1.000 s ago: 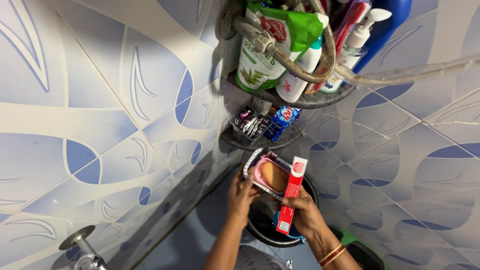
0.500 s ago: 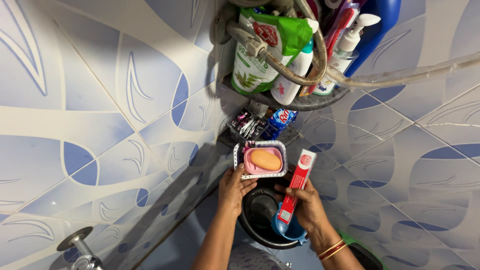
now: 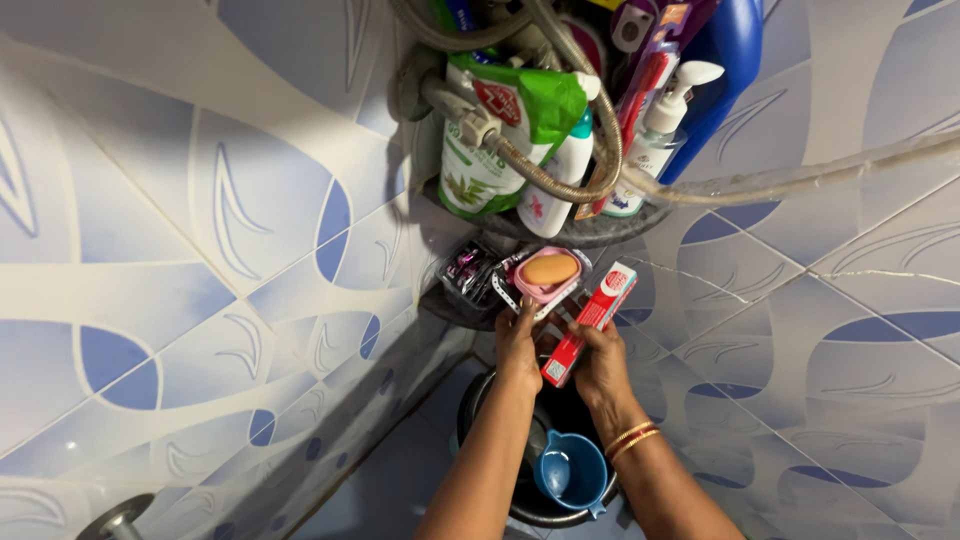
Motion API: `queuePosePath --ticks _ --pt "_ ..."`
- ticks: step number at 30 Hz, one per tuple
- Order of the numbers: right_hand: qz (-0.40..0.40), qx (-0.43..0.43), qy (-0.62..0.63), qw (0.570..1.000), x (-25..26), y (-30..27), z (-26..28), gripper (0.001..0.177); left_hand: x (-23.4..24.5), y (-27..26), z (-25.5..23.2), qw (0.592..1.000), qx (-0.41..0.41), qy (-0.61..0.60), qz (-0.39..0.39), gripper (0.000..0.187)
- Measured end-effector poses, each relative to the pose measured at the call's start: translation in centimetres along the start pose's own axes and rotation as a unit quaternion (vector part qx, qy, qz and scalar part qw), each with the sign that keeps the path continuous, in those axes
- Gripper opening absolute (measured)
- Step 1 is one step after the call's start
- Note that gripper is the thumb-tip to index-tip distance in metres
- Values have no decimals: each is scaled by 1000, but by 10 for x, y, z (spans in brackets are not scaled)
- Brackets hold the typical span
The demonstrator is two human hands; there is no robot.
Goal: The person moves from a bedroom into a bathroom carrying a small plastic container of toiletries. They place the container on a wall-mounted corner shelf and rearrange items including a toothpaste box, a soap bar, and small sachets. The person then hangs a sachet on a hook on the back of the bathroom door.
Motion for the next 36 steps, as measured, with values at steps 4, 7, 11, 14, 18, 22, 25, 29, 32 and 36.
queuePosePath --ticks 4,7,11,14,18,22,25,29,32,36 --pt "-1 -14 -22 1000 -4 32 4 56 -11 32 3 998 29 23 -57 76" --pt "10 -21 -49 999 2 53 0 58 -18 49 7 997 52 27 -58 78" --pt "5 -20 -58 998 12 72 -5 58 -29 63 5 996 32 75 -30 70" --pt "1 -23 -57 998 19 80 -11 53 -33 67 10 999 46 5 20 65" --pt "8 -14 -53 998 29 90 -22 45 -22 71 12 999 13 -33 -15 65" --pt "-24 -5 -61 998 25 86 -17 47 -2 74 17 996 9 -24 -85 63" --pt "-32 -4 -63 998 15 80 -8 47 -2 82 12 997 -5 -35 -69 62" --pt "-1 -5 -58 998 6 80 -11 44 6 89 15 994 45 -46 -84 61" --pt "-4 -15 -71 997 6 83 -18 42 11 93 1 997 -37 -29 -61 66" --pt "-1 -12 -75 997 13 81 -25 41 20 79 3 997 9 0 -81 72"
Point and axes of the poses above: each hand's wrist, its own y-axis towards the middle knuckle, its own x-axis out of the back of the hand, z = x × y, the point moved 9 cm from there along y, towards the middle knuckle, and after that the axes turned 12 degrees about x, right-handed, at the moved point
